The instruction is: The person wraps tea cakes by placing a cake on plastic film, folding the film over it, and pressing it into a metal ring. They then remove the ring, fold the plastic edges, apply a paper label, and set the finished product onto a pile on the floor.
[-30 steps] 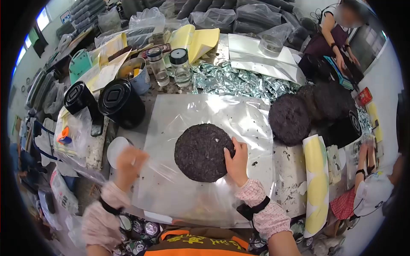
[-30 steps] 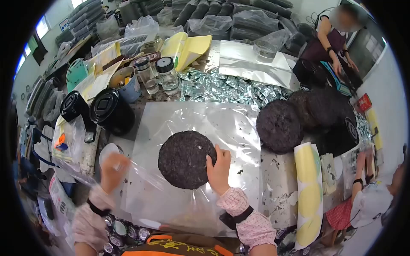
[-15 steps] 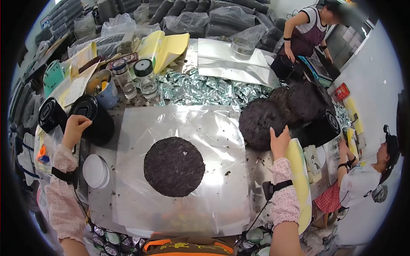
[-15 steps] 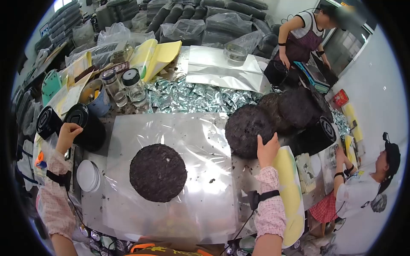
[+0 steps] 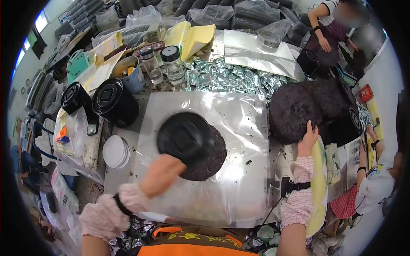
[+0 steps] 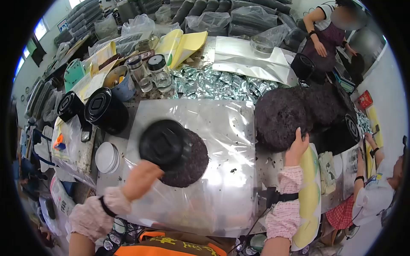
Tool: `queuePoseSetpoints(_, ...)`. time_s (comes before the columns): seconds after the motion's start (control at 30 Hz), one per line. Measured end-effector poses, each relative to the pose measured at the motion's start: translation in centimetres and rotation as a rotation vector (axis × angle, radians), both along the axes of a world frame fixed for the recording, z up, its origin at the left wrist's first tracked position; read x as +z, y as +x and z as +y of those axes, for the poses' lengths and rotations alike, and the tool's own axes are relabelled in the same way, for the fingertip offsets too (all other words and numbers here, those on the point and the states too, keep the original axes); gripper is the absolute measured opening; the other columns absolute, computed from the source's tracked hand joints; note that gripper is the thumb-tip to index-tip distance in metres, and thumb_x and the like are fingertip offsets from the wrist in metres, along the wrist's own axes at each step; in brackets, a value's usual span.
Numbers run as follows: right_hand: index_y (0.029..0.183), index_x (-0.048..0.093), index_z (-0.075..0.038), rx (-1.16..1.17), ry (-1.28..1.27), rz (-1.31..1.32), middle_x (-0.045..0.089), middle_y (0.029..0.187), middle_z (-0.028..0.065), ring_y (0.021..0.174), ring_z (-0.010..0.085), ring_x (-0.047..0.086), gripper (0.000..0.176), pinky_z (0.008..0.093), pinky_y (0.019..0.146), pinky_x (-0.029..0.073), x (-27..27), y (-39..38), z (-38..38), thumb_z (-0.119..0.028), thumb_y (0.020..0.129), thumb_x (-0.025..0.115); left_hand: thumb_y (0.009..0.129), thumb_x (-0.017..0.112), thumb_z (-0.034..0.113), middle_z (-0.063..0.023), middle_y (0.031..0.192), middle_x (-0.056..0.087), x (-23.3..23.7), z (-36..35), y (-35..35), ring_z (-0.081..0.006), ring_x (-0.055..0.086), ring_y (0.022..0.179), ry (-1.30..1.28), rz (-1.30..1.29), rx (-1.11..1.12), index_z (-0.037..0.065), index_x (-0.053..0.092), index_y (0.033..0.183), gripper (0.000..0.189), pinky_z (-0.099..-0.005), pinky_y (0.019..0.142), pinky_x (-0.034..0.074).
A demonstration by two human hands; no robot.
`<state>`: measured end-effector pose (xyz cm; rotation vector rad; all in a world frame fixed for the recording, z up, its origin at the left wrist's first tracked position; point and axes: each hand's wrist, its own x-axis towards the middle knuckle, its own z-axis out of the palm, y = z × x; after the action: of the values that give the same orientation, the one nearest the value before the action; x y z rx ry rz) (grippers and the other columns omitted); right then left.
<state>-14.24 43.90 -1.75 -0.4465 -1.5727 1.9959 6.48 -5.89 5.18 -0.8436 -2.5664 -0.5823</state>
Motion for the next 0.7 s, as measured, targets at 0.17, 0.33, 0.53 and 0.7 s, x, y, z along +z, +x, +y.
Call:
queuePoseSetpoints(0.17, 0.131, 0.055, 0.004, 0.218, -0.361, -0.003, 0.060, 0.130, 0.0144, 0.115, 0.0260, 0.060, 0.042, 0.0358, 0.097, 0.050, 0.8, 1.9, -5.2, -0.022, 0.099, 0.062, 0.081, 0.075, 0.023, -0.0107, 0.110, 0.060, -2.5, 2.6, 0.1, -0.0304, 0.057, 0.104, 0.009, -0.431, -0.061, 0.008, 0.064, 0.113, 0.037, -0.0431, 0.089, 0.046)
queuePoseSetpoints(0.33, 0.123, 0.060, 0.002, 0.504, -0.485, 0.053, 0.067, 0.119, 0.0129, 0.111, 0.0248, 0.065, 0.030, 0.0364, 0.096, 0.052, -3.1, 1.1, -9.6, -0.018, 0.101, 0.055, 0.087, 0.067, 0.053, -0.0151, 0.144, 0.042, -2.5, 3.8, -6.0, -0.0383, 0.036, 0.137, -0.285, -0.280, -0.128, 0.024, 0.047, 0.145, 0.068, -0.0615, 0.110, 0.025)
queuePoseSetpoints(0.53, 0.113, 0.064, -0.001, 0.748, -0.481, -0.170, 0.069, 0.107, 0.0085, 0.098, 0.0189, 0.065, 0.025, 0.0308, 0.089, 0.050, 3.2, 4.7, -16.6, -0.019, 0.103, 0.051, 0.092, 0.058, 0.059, -0.0212, 0.155, 0.029, -8.1, 4.1, -7.4, -0.0433, 0.022, 0.146, -0.328, -0.449, -0.081, 0.018, 0.039, 0.151, 0.075, -0.0735, 0.112, 0.010)
queuePoseSetpoints(0.7, 0.109, 0.065, -0.001, 0.847, 0.266, -0.336, 0.068, 0.096, 0.0048, 0.087, 0.0137, 0.062, 0.022, 0.0277, 0.081, 0.049, 2.7, 6.0, -18.6, -0.018, 0.103, 0.052, 0.098, 0.051, 0.049, -0.0205, 0.157, 0.028, -9.5, 2.7, -8.6, -0.0415, 0.025, 0.146, 0.089, -0.662, -0.201, 0.015, 0.043, 0.148, 0.061, -0.0593, 0.118, 0.018)
